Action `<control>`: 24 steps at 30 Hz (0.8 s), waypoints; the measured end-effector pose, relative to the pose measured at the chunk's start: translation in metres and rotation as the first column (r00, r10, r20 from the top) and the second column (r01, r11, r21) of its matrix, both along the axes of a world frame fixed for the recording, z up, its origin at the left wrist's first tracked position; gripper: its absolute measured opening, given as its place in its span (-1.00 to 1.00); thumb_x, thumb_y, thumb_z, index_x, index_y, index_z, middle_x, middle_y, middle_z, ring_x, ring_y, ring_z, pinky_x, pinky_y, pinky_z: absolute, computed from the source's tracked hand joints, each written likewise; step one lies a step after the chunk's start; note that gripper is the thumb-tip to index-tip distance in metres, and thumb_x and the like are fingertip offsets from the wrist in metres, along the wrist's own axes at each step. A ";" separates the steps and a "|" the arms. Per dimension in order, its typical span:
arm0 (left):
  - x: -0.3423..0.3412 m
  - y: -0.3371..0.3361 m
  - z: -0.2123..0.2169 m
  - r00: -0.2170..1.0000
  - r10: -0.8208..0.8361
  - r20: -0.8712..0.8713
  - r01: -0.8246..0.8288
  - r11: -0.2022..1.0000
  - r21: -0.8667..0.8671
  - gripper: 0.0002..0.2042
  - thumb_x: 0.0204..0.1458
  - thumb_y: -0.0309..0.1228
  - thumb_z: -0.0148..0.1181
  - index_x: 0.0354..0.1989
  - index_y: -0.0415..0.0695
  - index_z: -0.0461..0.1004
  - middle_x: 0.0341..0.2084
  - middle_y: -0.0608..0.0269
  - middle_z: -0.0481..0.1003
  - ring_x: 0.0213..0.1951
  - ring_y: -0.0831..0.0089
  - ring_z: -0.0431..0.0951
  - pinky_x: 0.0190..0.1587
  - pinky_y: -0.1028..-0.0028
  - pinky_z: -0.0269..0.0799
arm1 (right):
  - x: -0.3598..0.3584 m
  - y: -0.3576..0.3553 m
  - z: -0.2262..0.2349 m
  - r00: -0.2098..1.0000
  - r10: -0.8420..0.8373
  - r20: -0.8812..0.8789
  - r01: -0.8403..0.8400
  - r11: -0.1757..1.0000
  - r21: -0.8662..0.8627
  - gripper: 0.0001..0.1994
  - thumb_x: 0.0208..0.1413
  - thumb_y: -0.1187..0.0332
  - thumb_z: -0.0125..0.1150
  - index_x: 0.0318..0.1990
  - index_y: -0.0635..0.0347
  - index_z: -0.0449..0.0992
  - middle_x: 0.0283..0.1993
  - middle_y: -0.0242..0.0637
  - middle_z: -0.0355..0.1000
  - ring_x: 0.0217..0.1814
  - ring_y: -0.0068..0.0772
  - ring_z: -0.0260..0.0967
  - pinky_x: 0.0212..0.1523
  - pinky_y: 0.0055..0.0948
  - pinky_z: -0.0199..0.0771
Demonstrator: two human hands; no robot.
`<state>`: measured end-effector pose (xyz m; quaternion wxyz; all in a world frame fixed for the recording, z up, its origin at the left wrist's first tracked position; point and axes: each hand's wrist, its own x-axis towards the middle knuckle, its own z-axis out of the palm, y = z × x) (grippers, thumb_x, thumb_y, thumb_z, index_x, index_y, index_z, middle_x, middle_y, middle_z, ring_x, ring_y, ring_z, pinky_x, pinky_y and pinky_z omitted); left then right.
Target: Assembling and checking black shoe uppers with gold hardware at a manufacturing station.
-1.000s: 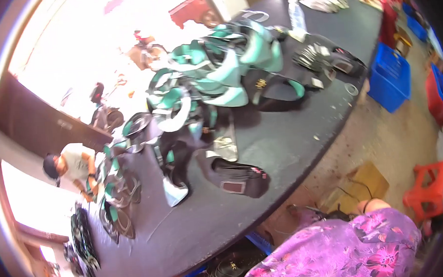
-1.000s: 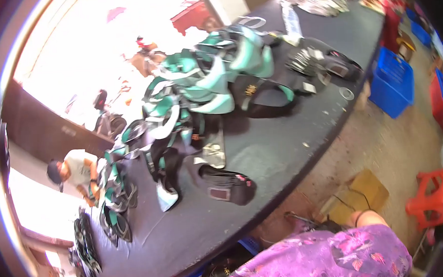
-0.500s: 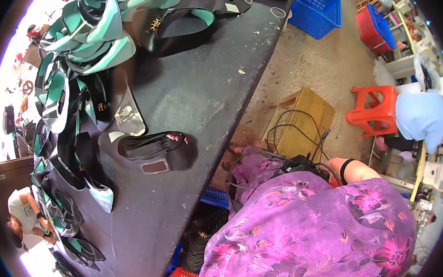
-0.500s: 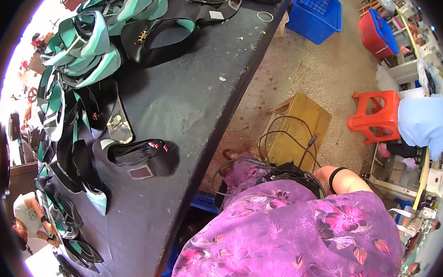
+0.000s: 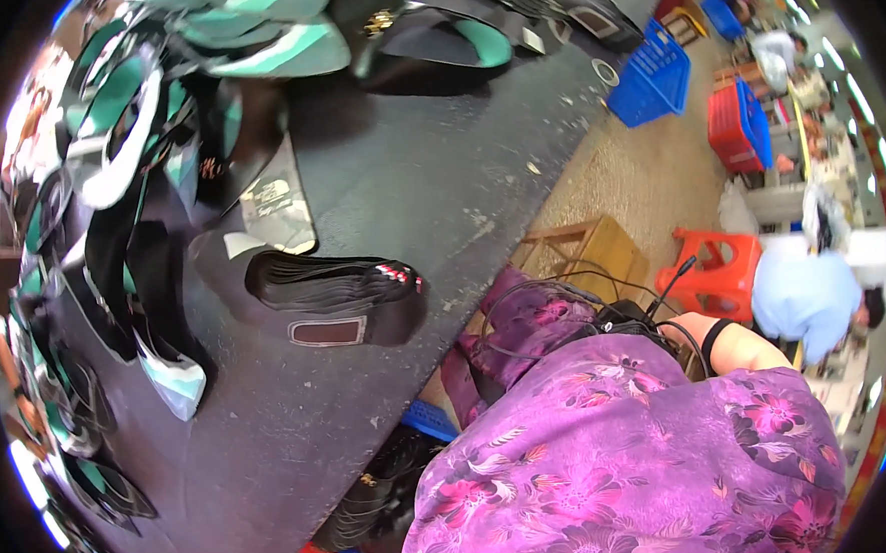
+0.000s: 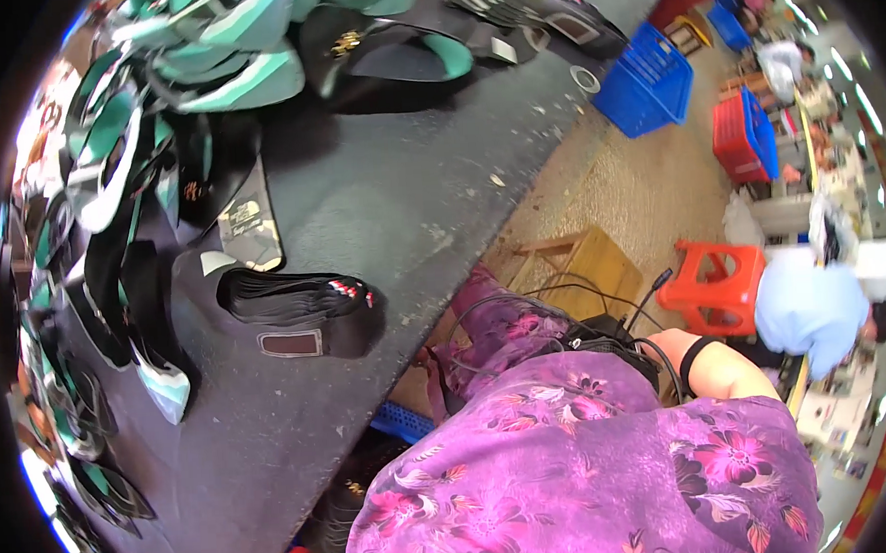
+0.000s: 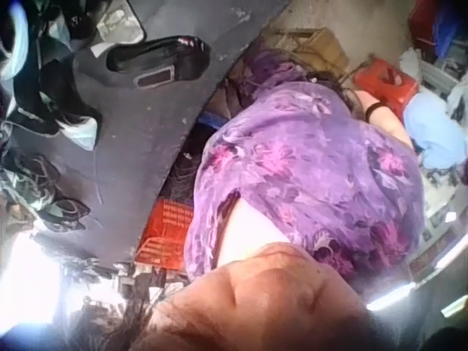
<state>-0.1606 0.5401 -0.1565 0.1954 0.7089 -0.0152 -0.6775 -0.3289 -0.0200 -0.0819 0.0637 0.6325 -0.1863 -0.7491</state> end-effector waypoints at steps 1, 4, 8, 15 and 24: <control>-0.007 -0.011 -0.002 0.999 0.031 -0.005 -0.031 0.999 -0.007 -0.62 -0.09 -0.21 0.03 -0.12 -0.16 0.35 -0.21 0.13 0.43 -0.12 0.28 0.39 -0.08 0.36 0.29 | 0.015 -0.011 0.009 0.996 0.093 -0.006 -0.093 0.996 -0.009 -0.52 -0.07 0.13 0.07 0.06 0.02 0.31 0.15 -0.24 0.19 0.21 -0.06 0.03 0.14 0.12 -0.09; -0.027 -0.039 -0.006 0.992 0.125 -0.024 -0.126 0.992 -0.009 -0.63 -0.09 -0.22 0.04 -0.12 -0.16 0.36 -0.22 0.13 0.43 -0.12 0.27 0.39 -0.08 0.36 0.29 | 0.100 -0.038 0.022 0.930 0.366 -0.024 -0.366 0.931 -0.009 -0.50 -0.09 0.12 0.08 0.07 0.02 0.30 0.16 -0.26 0.18 0.24 -0.05 -0.01 0.16 0.18 -0.14; -0.038 -0.067 -0.015 0.975 0.223 -0.023 -0.223 0.975 0.005 -0.64 -0.10 -0.23 0.05 -0.14 -0.16 0.37 -0.22 0.13 0.43 -0.13 0.26 0.40 -0.09 0.36 0.29 | 0.180 -0.058 0.051 0.788 0.613 -0.063 -0.606 0.752 -0.259 -0.52 -0.08 0.13 0.04 0.05 0.03 0.33 0.13 -0.30 0.22 0.27 -0.05 -0.08 0.11 0.28 -0.22; -0.043 -0.152 -0.074 0.926 0.372 0.062 -0.369 0.928 -0.048 -0.65 -0.11 -0.25 0.06 -0.16 -0.16 0.38 -0.24 0.12 0.43 -0.14 0.25 0.40 -0.09 0.36 0.30 | 0.195 -0.146 0.026 0.624 0.621 -0.474 -0.647 0.751 0.132 -0.51 -0.14 0.05 0.15 0.01 -0.08 0.36 -0.01 -0.26 0.35 0.14 -0.11 0.15 -0.09 0.36 0.05; -0.096 -0.223 -0.110 0.906 0.409 0.111 -0.410 0.912 -0.020 -0.67 -0.13 -0.27 0.08 -0.18 -0.17 0.39 -0.26 0.12 0.44 -0.15 0.23 0.41 -0.10 0.36 0.31 | 0.098 -0.355 -0.021 0.692 0.366 -0.623 -0.470 0.883 -0.003 -0.56 -0.05 -0.06 0.02 0.01 -0.24 0.35 0.10 -0.60 0.24 0.17 -0.47 0.12 0.12 -0.28 0.08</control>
